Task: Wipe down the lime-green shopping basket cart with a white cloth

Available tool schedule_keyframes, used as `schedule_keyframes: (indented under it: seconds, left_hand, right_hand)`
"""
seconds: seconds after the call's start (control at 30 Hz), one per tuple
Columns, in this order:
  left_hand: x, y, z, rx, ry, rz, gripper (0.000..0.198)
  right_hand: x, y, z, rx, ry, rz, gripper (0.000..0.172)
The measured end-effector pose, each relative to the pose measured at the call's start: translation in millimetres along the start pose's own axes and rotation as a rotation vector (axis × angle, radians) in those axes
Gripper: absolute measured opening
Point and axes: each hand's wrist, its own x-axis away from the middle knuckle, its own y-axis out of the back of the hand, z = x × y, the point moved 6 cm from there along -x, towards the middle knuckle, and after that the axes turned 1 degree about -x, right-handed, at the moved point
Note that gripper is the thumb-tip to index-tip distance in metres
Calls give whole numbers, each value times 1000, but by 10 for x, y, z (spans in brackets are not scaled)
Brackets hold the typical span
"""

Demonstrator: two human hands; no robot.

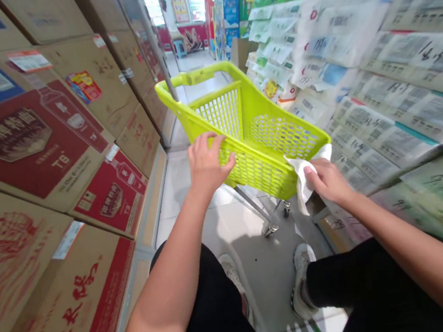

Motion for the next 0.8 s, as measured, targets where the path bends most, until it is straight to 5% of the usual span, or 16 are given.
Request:
schedule_keyframes:
  seconds: [0.17, 0.37, 0.47, 0.63, 0.7, 0.8]
  left_hand:
    - [-192, -87, 252, -122, -47, -16, 52]
    - [-293, -17, 106, -245, -114, 75, 35]
    - [-257, -1, -23, -322, -237, 155, 28]
    - [-134, -10, -130, -345, -287, 151, 22]
    - [-85, 3, -133, -336, -267, 106, 25]
    - [-27, 53, -97, -285, -217, 8, 42]
  right_hand:
    - [-97, 73, -128, 11, -221, 38, 53]
    - [-433, -45, -104, 168, -368, 206, 62]
    - [-666, -195, 286, 152, -318, 146, 56]
    - [-1136, -481, 1332, -12, -8, 100, 49]
    - [-1272, -517, 1496, -42, -4, 109, 52]
    - [-1300, -482, 1359, 17, -45, 103, 54]
